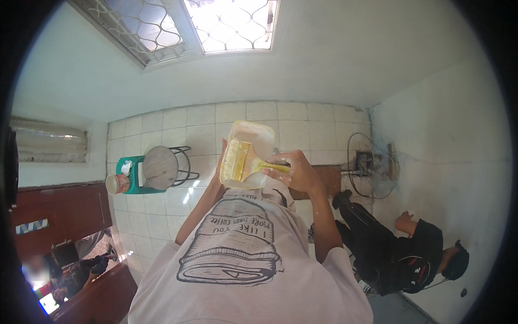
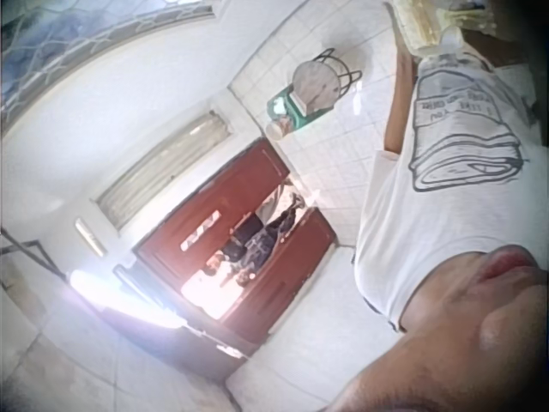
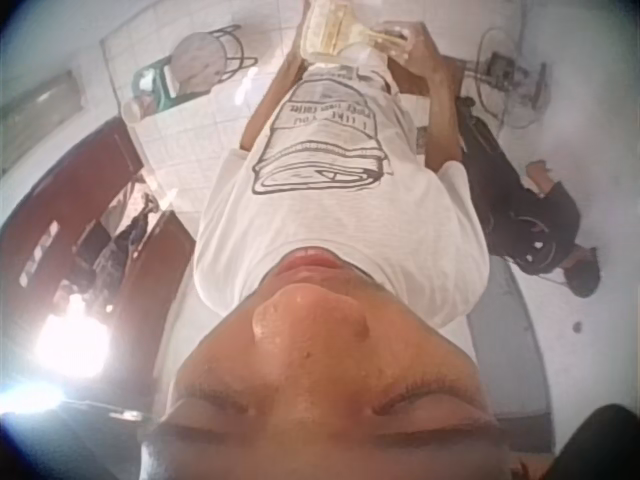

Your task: The person paints an interior wall and upper corner with a brush, dipping the brush into a plastic container of paint between strokes.

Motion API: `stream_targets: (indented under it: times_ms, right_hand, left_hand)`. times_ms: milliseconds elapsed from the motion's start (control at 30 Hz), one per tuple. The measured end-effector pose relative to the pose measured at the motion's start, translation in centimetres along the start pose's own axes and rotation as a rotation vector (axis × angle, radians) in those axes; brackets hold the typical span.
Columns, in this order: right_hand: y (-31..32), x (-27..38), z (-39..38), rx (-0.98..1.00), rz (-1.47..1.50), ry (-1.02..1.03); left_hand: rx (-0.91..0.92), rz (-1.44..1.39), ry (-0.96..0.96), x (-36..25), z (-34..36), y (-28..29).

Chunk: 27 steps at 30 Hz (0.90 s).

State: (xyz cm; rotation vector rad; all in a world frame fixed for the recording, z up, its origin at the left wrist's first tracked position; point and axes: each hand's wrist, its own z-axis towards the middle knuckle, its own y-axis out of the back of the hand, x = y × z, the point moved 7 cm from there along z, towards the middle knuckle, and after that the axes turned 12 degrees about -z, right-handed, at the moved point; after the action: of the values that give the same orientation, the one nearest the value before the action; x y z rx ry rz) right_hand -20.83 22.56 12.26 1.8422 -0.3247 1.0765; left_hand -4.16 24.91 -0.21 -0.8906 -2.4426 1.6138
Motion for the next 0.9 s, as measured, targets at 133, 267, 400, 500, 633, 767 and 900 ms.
stream_targets:
  times_ms: [133, 267, 400, 500, 633, 767, 900]
  right_hand:
    - [-0.5, 0.2, 0.4, -0.021, 0.007, 0.011]
    - [-0.2, -0.1, 0.9, -0.005, 0.013, 0.026]
    - [1.2, -0.3, 1.2, -0.014, -0.066, -0.015]
    - [1.8, 0.4, 1.1, -0.003, -0.122, -0.063]
    - [1.6, 0.4, 1.7, 0.032, -0.123, -0.054]
    - [0.5, 0.4, 2.5, 0.029, -0.146, -0.001]
    - [0.1, 0.4, 2.8, 0.01, -0.125, 0.046]
  left_hand:
    - [0.01, -0.014, -0.02, -0.6, 0.0, 0.3]
    - [0.103, -0.15, 0.006, -1.2, 0.1, 1.0]
    - [0.164, -0.27, 0.002, -2.0, -0.7, 0.0]
    - [0.182, -0.299, 0.008, -2.5, -1.1, 0.3]
    - [0.181, -0.273, 0.004, -2.7, -1.1, 0.3]
    - [0.158, -0.212, 0.012, -2.5, -0.9, 1.3]
    - [0.063, -0.079, 0.021, -2.3, -1.1, 2.0]
